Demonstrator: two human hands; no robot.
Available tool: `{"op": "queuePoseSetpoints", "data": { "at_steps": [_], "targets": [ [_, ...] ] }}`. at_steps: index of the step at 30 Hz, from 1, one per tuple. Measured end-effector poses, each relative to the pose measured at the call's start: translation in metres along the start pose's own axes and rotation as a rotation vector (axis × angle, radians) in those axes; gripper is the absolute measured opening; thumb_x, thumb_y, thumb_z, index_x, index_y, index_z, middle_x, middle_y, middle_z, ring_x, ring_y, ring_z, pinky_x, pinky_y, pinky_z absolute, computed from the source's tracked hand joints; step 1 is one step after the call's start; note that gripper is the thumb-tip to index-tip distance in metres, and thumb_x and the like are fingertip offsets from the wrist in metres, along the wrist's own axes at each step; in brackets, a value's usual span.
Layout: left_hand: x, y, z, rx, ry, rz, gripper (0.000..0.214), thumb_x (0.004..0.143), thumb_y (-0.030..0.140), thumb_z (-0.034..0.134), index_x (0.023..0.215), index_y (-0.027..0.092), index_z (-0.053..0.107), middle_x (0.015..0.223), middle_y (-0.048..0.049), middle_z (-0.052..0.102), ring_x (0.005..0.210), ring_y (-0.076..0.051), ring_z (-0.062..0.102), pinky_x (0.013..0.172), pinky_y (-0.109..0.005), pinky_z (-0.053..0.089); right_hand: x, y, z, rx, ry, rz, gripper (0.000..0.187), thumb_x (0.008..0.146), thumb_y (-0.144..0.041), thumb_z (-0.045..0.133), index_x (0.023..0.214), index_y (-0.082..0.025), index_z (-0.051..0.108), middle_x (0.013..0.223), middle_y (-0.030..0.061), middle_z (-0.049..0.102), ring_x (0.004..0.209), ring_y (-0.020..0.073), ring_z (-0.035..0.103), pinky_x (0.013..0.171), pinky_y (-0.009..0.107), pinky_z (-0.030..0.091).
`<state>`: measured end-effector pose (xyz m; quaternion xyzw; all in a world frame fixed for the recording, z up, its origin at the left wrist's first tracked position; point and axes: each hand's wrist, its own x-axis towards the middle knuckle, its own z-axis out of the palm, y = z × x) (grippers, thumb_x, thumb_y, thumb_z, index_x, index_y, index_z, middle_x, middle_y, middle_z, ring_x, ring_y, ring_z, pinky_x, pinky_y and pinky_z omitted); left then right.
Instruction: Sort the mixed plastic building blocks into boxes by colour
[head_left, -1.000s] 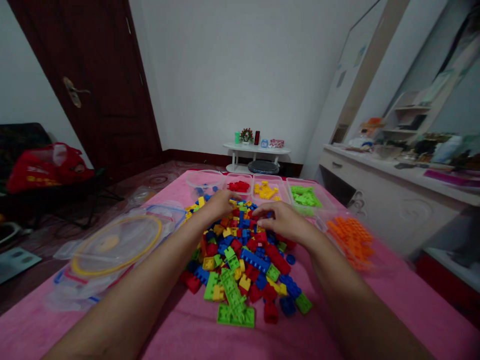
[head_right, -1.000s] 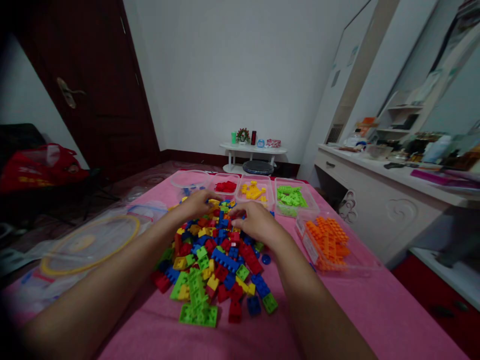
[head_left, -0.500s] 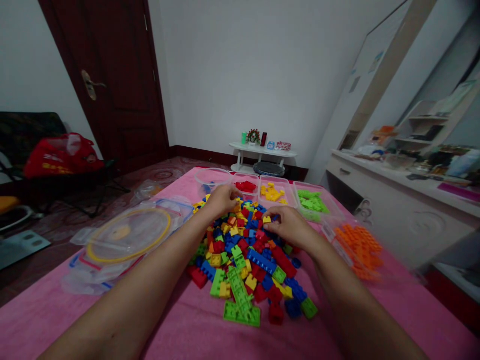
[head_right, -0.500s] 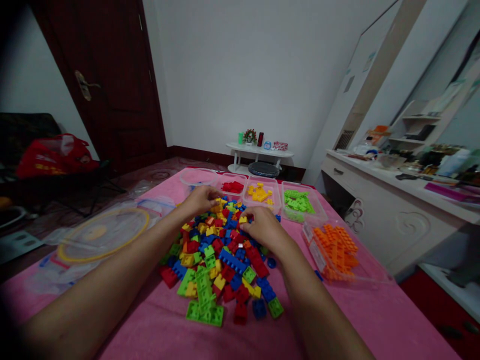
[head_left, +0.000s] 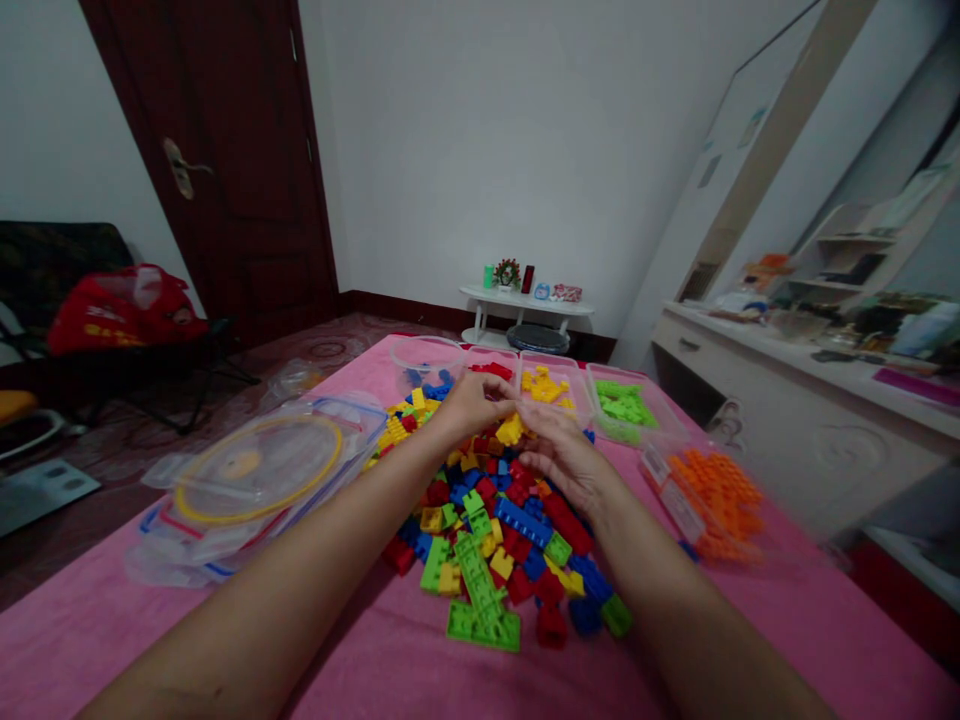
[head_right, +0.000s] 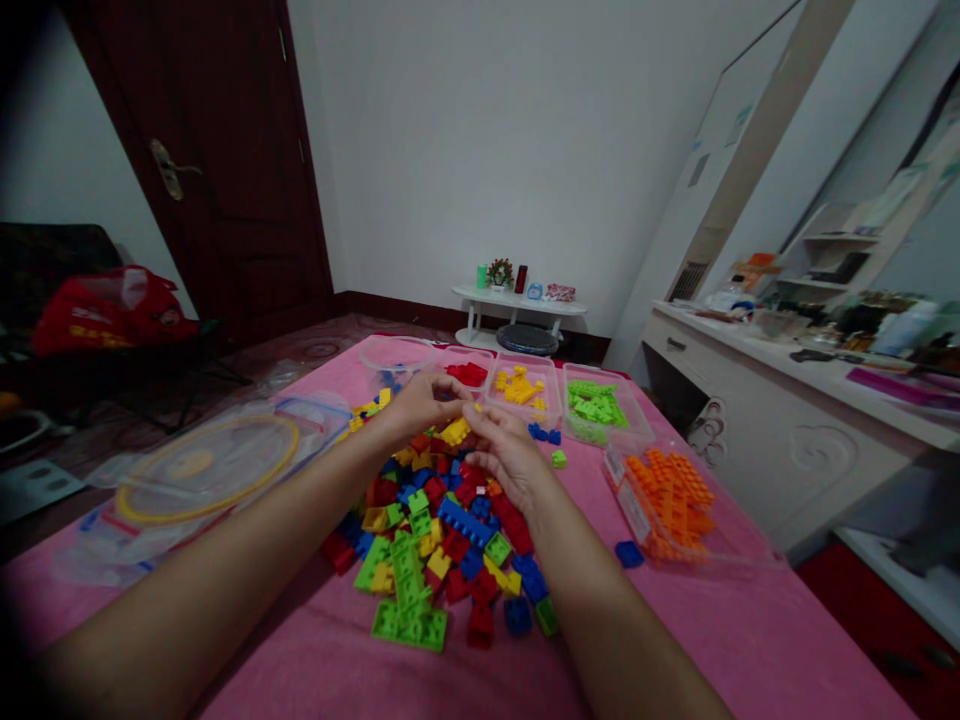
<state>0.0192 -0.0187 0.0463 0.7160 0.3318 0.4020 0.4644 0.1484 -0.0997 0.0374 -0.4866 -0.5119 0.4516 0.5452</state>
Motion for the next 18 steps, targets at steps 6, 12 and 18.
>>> {"op": "queuePoseSetpoints", "data": {
  "at_steps": [6,12,18],
  "targets": [
    [0.009,-0.009,-0.011,0.224,0.036,0.122,0.02,0.073,0.032,0.06,0.074,0.014,0.069,0.065,-0.0022,0.065,0.056,-0.012,0.055,0.051,-0.021,0.041,0.005,0.004,-0.006,0.073,0.027,0.109,0.022,0.072,-0.039,0.066,0.081,-0.019,0.061,0.074,0.003,0.066,0.056,0.0108,0.056,0.043,0.019,0.045],
    [0.014,-0.007,-0.065,0.54,0.26,0.116,0.019,0.074,0.028,0.059,0.079,0.015,0.071,0.073,-0.0053,0.069,0.067,-0.016,0.061,0.06,-0.024,0.043,0.065,-0.005,-0.04,0.003,0.335,0.197,0.018,0.068,-0.025,0.071,0.067,-0.016,0.054,0.057,-0.0011,0.055,0.047,0.008,0.051,0.045,0.019,0.046],
    [0.016,-0.025,-0.093,0.86,0.274,-0.056,0.025,0.074,0.023,0.058,0.095,0.02,0.071,0.094,-0.0088,0.07,0.088,-0.021,0.063,0.077,-0.028,0.045,0.113,-0.013,-0.067,-0.181,0.531,0.135,0.042,0.057,-0.031,0.078,0.091,-0.016,0.057,0.095,0.0101,0.063,0.08,0.0195,0.061,0.061,0.03,0.052]
  ]
}}
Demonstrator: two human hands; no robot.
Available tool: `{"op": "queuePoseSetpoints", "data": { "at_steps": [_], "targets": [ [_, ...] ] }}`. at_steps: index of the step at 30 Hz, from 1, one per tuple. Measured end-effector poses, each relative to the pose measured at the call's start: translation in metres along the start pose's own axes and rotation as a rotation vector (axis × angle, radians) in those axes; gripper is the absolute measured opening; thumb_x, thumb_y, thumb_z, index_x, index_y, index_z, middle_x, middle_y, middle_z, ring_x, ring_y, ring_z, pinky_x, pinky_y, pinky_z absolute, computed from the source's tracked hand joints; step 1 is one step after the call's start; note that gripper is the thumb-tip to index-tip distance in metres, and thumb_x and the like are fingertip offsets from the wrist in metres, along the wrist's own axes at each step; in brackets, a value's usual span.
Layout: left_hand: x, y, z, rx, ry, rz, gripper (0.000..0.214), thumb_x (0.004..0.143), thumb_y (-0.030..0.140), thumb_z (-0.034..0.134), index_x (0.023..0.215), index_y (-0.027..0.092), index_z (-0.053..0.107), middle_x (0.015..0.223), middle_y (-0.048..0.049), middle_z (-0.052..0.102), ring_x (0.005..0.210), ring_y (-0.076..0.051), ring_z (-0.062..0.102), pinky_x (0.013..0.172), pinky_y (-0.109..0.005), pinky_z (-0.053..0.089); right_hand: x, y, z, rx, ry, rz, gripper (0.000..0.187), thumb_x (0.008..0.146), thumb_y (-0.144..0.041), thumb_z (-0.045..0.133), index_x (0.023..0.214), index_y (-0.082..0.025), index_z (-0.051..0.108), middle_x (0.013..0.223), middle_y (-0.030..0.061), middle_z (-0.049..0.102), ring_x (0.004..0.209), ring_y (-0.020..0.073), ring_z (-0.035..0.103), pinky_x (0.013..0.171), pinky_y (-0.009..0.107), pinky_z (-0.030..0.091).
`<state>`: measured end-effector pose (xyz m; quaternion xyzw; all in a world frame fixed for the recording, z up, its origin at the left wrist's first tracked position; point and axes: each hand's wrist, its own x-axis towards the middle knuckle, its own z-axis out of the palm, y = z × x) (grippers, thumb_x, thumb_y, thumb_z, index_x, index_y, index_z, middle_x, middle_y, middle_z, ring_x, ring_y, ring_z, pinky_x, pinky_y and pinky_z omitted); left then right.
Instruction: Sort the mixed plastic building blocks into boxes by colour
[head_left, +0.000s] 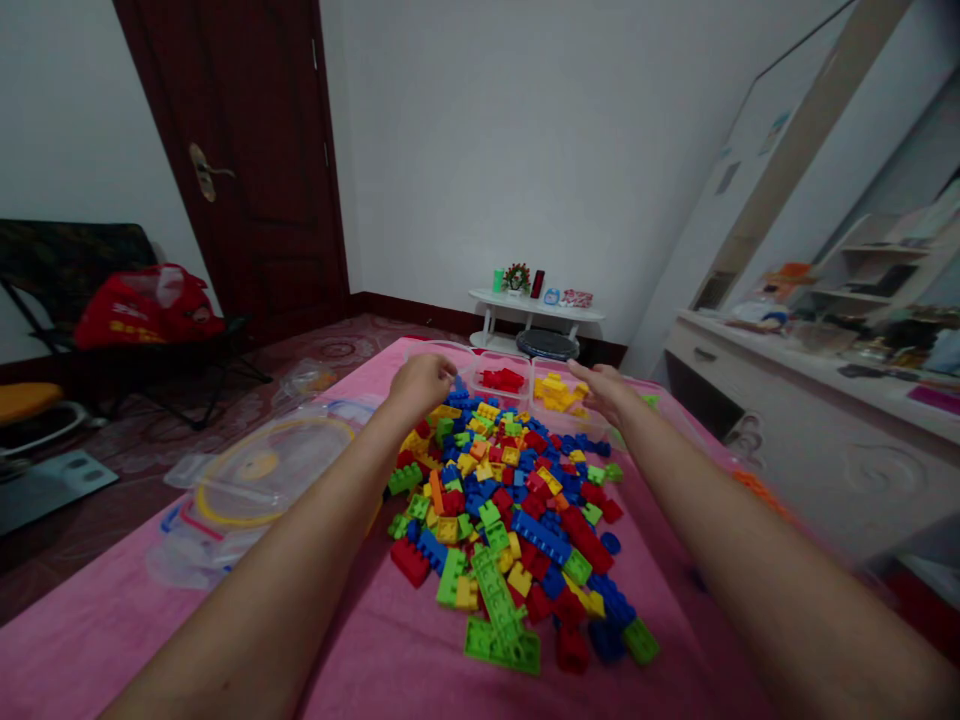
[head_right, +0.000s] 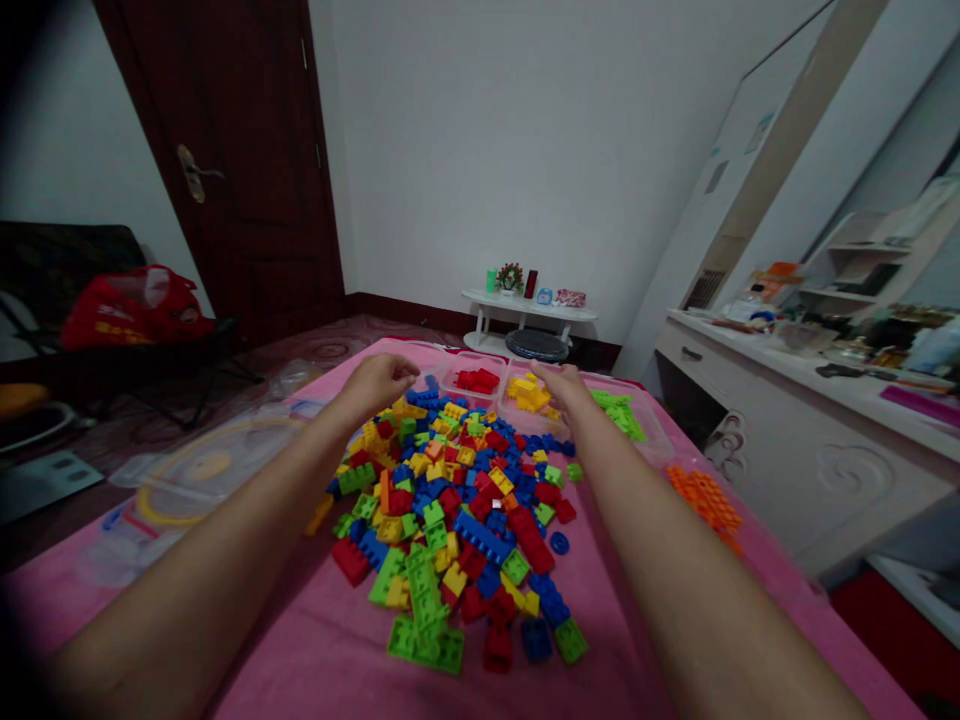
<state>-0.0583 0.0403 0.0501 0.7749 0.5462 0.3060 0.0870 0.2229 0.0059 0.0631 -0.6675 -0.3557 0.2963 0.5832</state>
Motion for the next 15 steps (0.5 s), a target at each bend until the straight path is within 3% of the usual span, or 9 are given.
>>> {"op": "queuePoseSetpoints", "data": {
  "at_steps": [3,6,10,15],
  "targets": [
    [-0.004,-0.004,0.01,0.106,-0.093,-0.038,0.032,0.074,0.025,0.059,0.103,0.02,0.069,0.105,-0.0123,0.068,0.098,-0.027,0.061,0.082,-0.032,0.045,-0.011,0.012,0.001,-0.124,0.027,-0.088,0.057,0.056,-0.034,0.078,0.106,-0.015,0.057,0.116,0.0154,0.058,0.099,0.0256,0.058,0.073,0.036,0.051],
    [-0.01,-0.001,0.018,0.221,-0.221,-0.047,0.031,0.073,0.03,0.06,0.102,0.021,0.069,0.108,-0.0126,0.067,0.101,-0.028,0.061,0.081,-0.032,0.045,-0.038,0.03,0.003,-0.231,-0.069,-0.215,0.051,0.064,-0.034,0.07,0.109,-0.013,0.058,0.119,0.0166,0.058,0.102,0.0259,0.058,0.08,0.038,0.049],
    [-0.014,0.006,0.02,0.313,-0.314,-0.048,0.026,0.074,0.029,0.058,0.095,0.022,0.071,0.103,-0.0102,0.069,0.096,-0.024,0.063,0.079,-0.03,0.047,-0.069,0.045,0.0,-0.276,-0.244,-0.339,0.033,0.067,-0.028,0.063,0.097,-0.013,0.065,0.102,0.012,0.067,0.088,0.0211,0.064,0.079,0.034,0.049],
    [-0.013,0.006,0.023,0.297,-0.33,0.009,0.026,0.072,0.032,0.058,0.092,0.025,0.072,0.098,-0.0069,0.07,0.095,-0.022,0.063,0.084,-0.028,0.046,-0.086,0.035,-0.014,-0.563,-0.517,-0.414,0.019,0.065,-0.022,0.063,0.082,-0.016,0.069,0.076,0.004,0.069,0.07,0.0168,0.063,0.066,0.027,0.048]
  ]
}}
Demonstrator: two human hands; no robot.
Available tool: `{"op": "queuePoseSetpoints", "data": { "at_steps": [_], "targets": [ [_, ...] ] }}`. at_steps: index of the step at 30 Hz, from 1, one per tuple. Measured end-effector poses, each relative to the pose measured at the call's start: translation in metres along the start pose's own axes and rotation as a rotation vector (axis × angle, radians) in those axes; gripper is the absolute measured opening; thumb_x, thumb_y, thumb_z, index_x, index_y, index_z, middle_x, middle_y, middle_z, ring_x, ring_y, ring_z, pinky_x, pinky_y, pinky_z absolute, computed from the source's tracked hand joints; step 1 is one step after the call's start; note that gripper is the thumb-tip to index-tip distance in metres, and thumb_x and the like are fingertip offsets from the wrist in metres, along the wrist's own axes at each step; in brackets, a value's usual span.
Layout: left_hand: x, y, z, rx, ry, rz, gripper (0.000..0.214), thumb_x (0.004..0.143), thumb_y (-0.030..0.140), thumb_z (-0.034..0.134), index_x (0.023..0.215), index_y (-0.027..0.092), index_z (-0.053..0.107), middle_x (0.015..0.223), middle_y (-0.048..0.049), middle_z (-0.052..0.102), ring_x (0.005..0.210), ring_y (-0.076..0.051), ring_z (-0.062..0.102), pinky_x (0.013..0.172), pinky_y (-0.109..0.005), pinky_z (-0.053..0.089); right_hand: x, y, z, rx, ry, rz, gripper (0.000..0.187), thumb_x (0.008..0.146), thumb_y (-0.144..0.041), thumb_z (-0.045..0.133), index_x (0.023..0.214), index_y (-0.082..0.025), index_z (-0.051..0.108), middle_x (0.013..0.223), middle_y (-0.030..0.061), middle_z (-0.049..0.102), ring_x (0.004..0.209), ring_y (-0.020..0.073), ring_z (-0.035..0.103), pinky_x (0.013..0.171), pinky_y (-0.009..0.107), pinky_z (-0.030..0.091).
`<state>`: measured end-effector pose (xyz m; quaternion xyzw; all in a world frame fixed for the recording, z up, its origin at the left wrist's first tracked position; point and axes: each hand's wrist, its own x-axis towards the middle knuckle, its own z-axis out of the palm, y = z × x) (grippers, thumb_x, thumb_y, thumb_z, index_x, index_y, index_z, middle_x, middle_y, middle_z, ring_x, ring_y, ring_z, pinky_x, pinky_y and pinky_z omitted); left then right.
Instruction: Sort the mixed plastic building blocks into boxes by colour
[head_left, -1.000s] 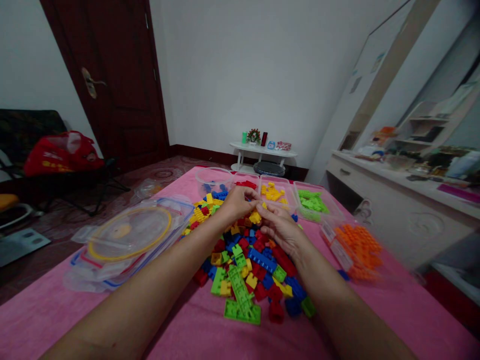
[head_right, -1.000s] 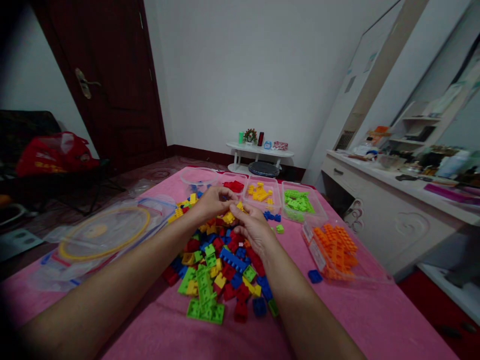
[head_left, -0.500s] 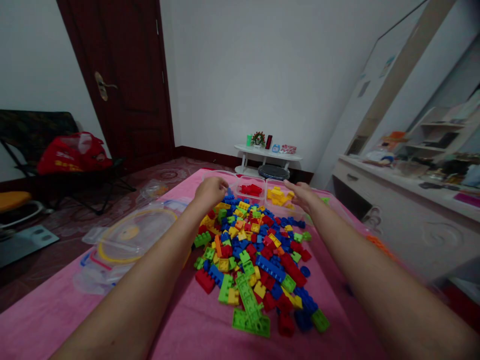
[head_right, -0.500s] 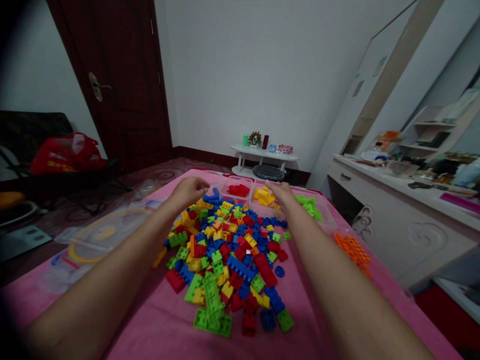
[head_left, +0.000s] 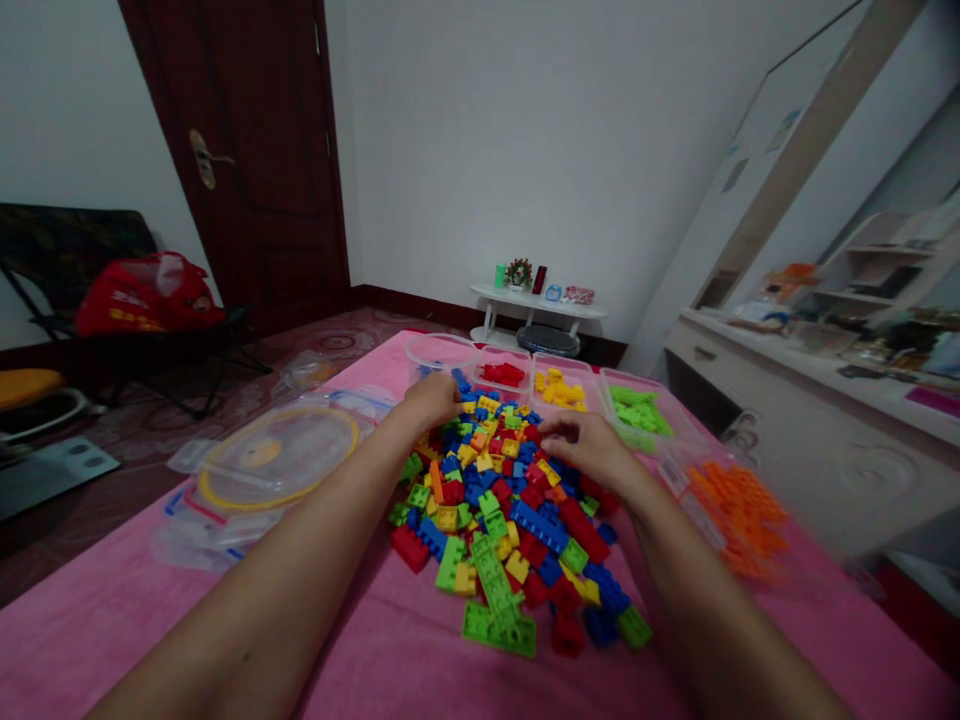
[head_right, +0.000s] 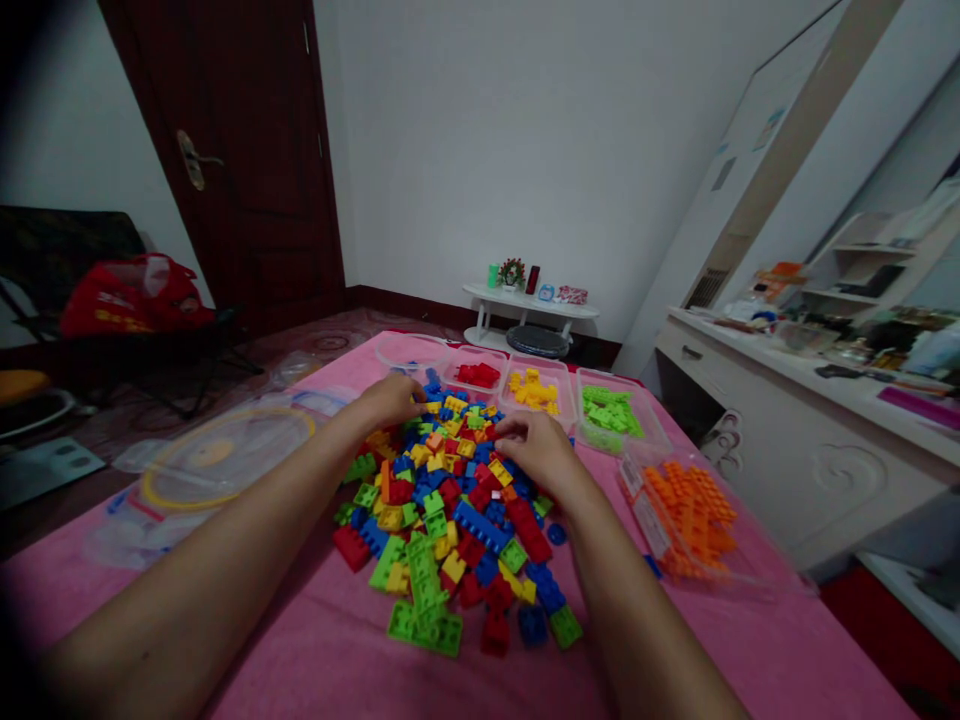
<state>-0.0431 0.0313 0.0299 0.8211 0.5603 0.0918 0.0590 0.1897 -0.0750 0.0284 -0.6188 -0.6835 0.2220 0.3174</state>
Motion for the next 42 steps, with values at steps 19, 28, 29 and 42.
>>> {"op": "queuePoseSetpoints", "data": {
  "at_steps": [19,28,29,42],
  "targets": [
    [-0.009,0.015,-0.017,-0.072,0.036,0.089,0.029,0.063,0.016,0.061,0.088,0.022,0.074,0.089,-0.006,0.072,0.084,-0.021,0.064,0.076,-0.026,0.048,-0.019,-0.032,-0.007,-0.503,-0.02,0.0,0.022,0.066,-0.018,0.058,0.086,-0.02,0.066,0.084,0.0037,0.066,0.075,0.0164,0.057,0.062,0.024,0.035],
    [-0.026,0.04,-0.038,-0.287,-0.094,0.412,0.05,0.057,-0.002,0.051,0.098,0.017,0.071,0.088,-0.0035,0.071,0.077,-0.016,0.063,0.068,-0.022,0.047,-0.013,-0.028,0.01,0.17,0.027,0.023,0.017,0.071,-0.02,0.054,0.085,-0.017,0.064,0.06,-0.0025,0.057,0.049,0.0091,0.048,0.045,0.019,0.033],
    [-0.028,0.045,-0.039,-0.349,-0.091,0.44,0.051,0.058,-0.002,0.05,0.101,0.016,0.07,0.092,-0.0038,0.071,0.081,-0.017,0.063,0.072,-0.022,0.048,-0.013,-0.031,0.012,0.307,0.039,0.063,0.016,0.073,-0.024,0.055,0.086,-0.017,0.062,0.056,-0.004,0.054,0.044,0.008,0.045,0.041,0.018,0.031],
    [-0.046,0.074,-0.036,-0.511,0.021,0.615,0.06,0.07,0.021,0.067,0.128,0.021,0.05,0.126,-0.0086,0.057,0.109,-0.021,0.056,0.091,-0.031,0.044,-0.016,-0.048,0.011,1.413,0.176,0.373,0.018,0.081,-0.031,0.063,0.087,-0.015,0.055,0.057,-0.0037,0.056,0.036,0.0027,0.044,0.028,0.009,0.028]
  ]
}}
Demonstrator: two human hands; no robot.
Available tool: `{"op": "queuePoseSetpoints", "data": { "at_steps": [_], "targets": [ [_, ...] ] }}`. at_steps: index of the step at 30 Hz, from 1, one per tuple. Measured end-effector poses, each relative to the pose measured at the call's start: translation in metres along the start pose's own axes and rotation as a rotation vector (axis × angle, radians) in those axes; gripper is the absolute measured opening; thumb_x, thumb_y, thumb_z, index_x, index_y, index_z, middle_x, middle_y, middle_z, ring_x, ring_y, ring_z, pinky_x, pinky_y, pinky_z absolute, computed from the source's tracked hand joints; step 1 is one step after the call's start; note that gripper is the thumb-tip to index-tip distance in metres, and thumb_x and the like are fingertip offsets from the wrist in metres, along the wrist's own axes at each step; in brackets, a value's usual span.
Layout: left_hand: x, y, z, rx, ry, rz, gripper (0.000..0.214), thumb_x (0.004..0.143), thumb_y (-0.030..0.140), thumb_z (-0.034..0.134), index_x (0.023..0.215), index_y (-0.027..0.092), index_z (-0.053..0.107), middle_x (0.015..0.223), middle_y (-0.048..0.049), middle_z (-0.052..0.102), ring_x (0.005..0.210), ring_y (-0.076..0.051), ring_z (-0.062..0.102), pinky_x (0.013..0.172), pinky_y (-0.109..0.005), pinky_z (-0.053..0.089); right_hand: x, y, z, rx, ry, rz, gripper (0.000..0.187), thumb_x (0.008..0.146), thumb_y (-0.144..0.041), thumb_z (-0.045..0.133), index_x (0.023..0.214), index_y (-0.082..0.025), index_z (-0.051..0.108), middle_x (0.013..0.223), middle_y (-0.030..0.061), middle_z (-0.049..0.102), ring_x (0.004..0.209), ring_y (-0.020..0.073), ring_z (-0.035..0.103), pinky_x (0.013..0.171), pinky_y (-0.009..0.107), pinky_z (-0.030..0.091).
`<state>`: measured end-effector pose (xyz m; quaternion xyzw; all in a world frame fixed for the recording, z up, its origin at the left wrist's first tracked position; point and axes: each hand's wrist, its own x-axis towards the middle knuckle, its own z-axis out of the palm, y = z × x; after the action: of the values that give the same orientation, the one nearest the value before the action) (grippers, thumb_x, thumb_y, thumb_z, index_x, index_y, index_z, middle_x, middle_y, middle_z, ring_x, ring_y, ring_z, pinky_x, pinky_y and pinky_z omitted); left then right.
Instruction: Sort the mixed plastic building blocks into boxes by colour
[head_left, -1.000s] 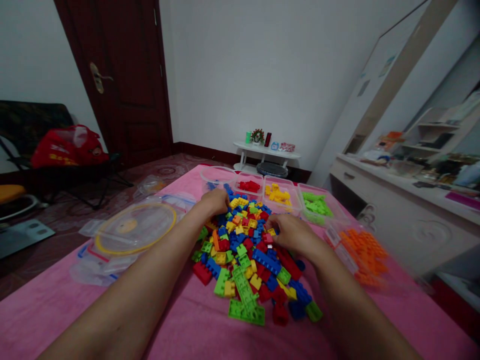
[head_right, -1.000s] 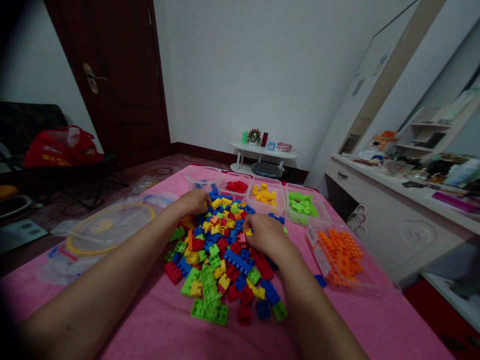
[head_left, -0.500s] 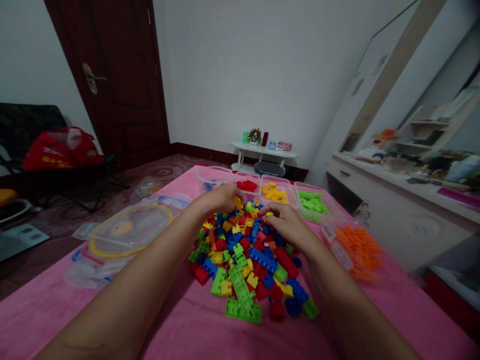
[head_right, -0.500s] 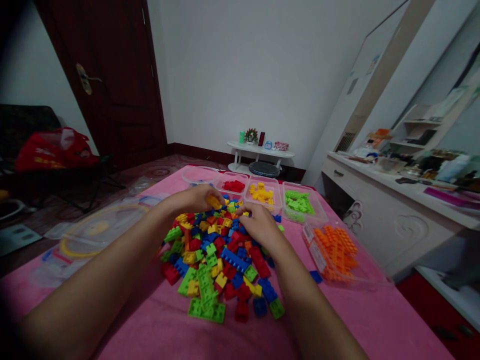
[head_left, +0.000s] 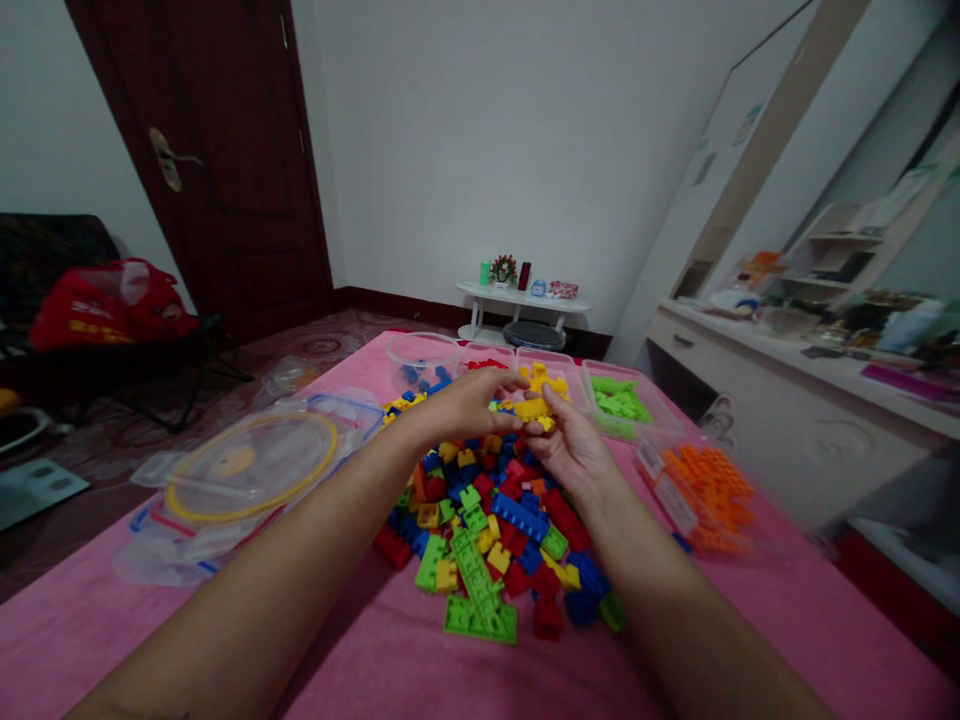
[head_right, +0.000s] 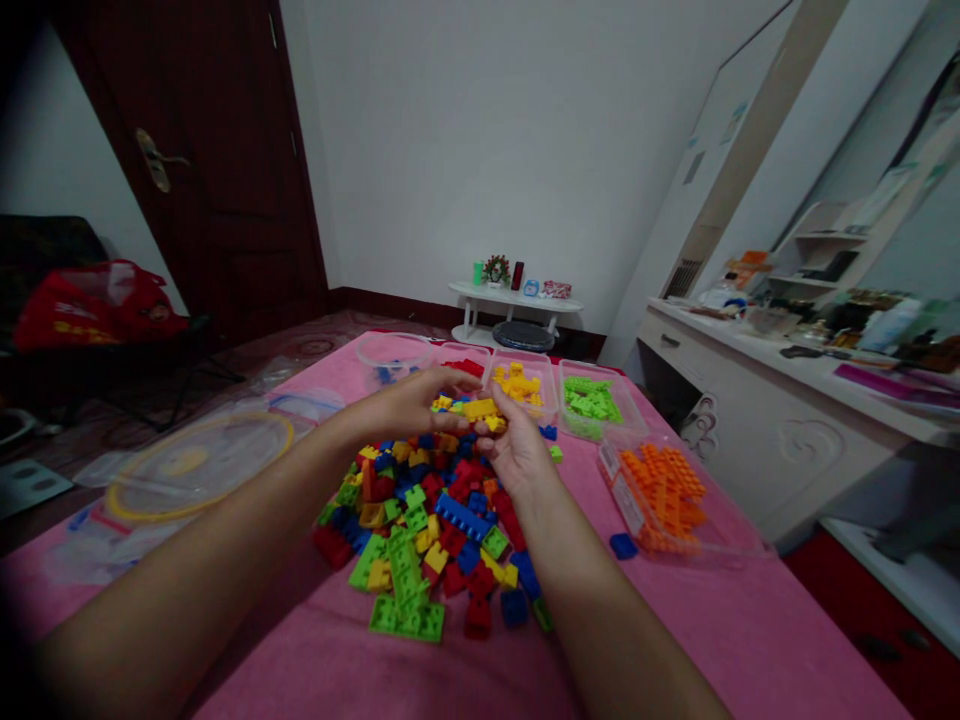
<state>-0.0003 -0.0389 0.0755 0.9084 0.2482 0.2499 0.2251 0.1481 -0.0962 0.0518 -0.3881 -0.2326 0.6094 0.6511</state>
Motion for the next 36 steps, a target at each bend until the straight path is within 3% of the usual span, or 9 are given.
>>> {"op": "queuePoseSetpoints", "data": {
  "at_steps": [4,8,11,16,18,22,26,32,36],
  "targets": [
    [0.0,-0.013,0.013,0.252,-0.19,-0.144,0.036,0.065,0.017,0.067,0.101,0.021,0.069,0.092,-0.0049,0.071,0.083,-0.02,0.064,0.071,-0.026,0.047,0.002,-0.007,-0.006,-0.013,0.069,-0.022,0.02,0.08,-0.032,0.063,0.082,-0.014,0.055,0.05,-0.0051,0.049,0.035,0.003,0.041,0.029,0.01,0.027],
    [0.002,-0.018,0.023,0.36,-0.186,-0.179,0.021,0.063,0.016,0.064,0.081,0.021,0.073,0.078,-0.003,0.071,0.071,-0.018,0.063,0.06,-0.024,0.043,0.004,-0.008,-0.007,-0.009,0.043,0.001,0.021,0.081,-0.034,0.061,0.083,-0.014,0.056,0.052,-0.0041,0.05,0.036,0.0039,0.042,0.028,0.011,0.026],
    [0.005,-0.022,0.018,0.244,-0.111,-0.205,0.019,0.064,0.013,0.059,0.077,0.017,0.071,0.067,-0.0019,0.068,0.061,-0.015,0.06,0.054,-0.022,0.041,0.005,-0.007,-0.007,0.001,0.024,0.026,0.02,0.084,-0.033,0.057,0.082,-0.013,0.056,0.049,-0.0052,0.047,0.032,0.0025,0.037,0.026,0.01,0.023],
    [0.011,-0.015,0.005,-0.16,0.306,-0.153,0.018,0.069,0.021,0.063,0.083,0.01,0.066,0.07,-0.0026,0.067,0.062,-0.012,0.06,0.056,-0.02,0.045,0.001,-0.003,-0.004,-0.053,0.006,0.073,0.019,0.086,-0.03,0.054,0.082,-0.012,0.056,0.047,-0.0062,0.046,0.029,0.0,0.031,0.026,0.008,0.02],
    [0.011,-0.007,0.006,-0.213,0.384,-0.117,0.016,0.07,0.021,0.064,0.081,0.01,0.066,0.073,-0.0031,0.068,0.064,-0.011,0.061,0.059,-0.02,0.046,-0.002,-0.001,-0.001,-0.075,-0.042,0.083,0.019,0.084,-0.032,0.059,0.082,-0.013,0.056,0.05,-0.0059,0.048,0.029,-0.0001,0.033,0.026,0.007,0.02],
    [0.011,0.003,0.014,-0.126,0.338,-0.066,0.013,0.073,0.018,0.06,0.08,0.013,0.07,0.079,-0.0028,0.071,0.073,-0.013,0.063,0.069,-0.023,0.048,-0.006,0.002,0.005,-0.107,-0.11,0.07,0.023,0.075,-0.033,0.069,0.081,-0.016,0.054,0.054,-0.0065,0.052,0.03,-0.0003,0.033,0.026,0.007,0.02],
    [0.013,-0.004,0.014,-0.144,0.305,-0.074,0.022,0.078,0.017,0.055,0.091,0.016,0.072,0.093,-0.0033,0.072,0.086,-0.015,0.064,0.078,-0.025,0.048,-0.004,0.0,0.004,-0.095,-0.11,0.042,0.023,0.076,-0.032,0.068,0.078,-0.016,0.053,0.051,-0.0077,0.049,0.029,-0.0009,0.03,0.026,0.007,0.02],
    [0.015,-0.024,-0.004,-0.27,0.48,-0.21,0.024,0.079,0.018,0.055,0.097,0.014,0.071,0.093,-0.0058,0.072,0.083,-0.014,0.064,0.076,-0.025,0.05,0.015,-0.009,-0.02,-0.068,0.032,0.025,0.024,0.085,-0.038,0.056,0.079,-0.016,0.05,0.05,-0.0075,0.046,0.03,-0.0002,0.026,0.026,0.008,0.02],
    [0.015,-0.033,-0.009,-0.345,0.496,-0.208,0.024,0.077,0.018,0.056,0.096,0.015,0.071,0.09,-0.0052,0.072,0.081,-0.014,0.065,0.074,-0.025,0.05,0.05,-0.033,-0.027,-0.33,0.196,-0.01,0.031,0.089,-0.043,0.046,0.071,-0.019,0.04,0.045,-0.0091,0.034,0.031,0.0019,0.025,0.028,0.009,0.019]
  ]
}}
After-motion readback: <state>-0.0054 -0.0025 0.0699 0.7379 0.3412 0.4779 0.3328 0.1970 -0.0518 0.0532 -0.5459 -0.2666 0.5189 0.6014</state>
